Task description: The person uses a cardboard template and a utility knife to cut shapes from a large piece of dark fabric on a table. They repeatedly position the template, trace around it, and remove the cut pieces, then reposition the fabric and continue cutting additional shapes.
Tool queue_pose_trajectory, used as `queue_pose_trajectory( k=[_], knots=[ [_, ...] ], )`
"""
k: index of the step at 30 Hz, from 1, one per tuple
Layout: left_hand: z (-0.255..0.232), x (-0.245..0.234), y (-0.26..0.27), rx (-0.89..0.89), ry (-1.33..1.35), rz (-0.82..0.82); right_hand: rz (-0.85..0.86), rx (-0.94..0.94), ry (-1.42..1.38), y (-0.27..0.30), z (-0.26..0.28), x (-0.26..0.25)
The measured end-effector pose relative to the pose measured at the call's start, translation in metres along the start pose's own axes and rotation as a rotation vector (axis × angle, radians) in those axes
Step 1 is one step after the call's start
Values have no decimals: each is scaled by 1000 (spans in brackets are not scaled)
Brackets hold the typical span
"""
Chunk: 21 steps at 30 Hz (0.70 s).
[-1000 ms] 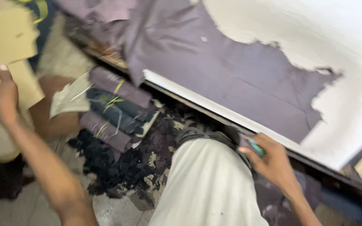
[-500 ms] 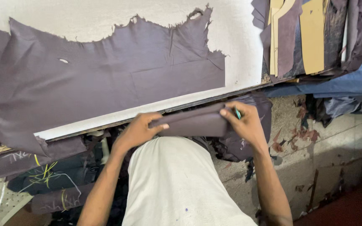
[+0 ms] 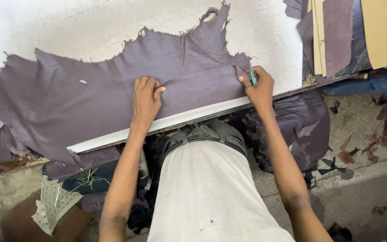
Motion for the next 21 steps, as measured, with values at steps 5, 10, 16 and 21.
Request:
queue_pose_trajectory(
  k=[5,10,16,21],
  knots=[
    [-24,0,9,44,-58,-37,-145,24,180,6,15,-3],
    [-22,10,6,-179,-31,64,-105,5,137,0,15,-6],
    [-36,3,8,-182,-94,19,312,164,133,-22,3,-5],
    [-31,-13,13,-435,508,-129,197,-101,-217,-34,6,-42]
  ],
)
Point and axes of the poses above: each hand's wrist, its own y-axis away from the middle knuckle, its own x-axis out of the palm, z = x × y, the point moved 5 cm from there along -y, towards the middle knuckle, and after that the axes turned 7 degrees about y, right-handed, at the moved point
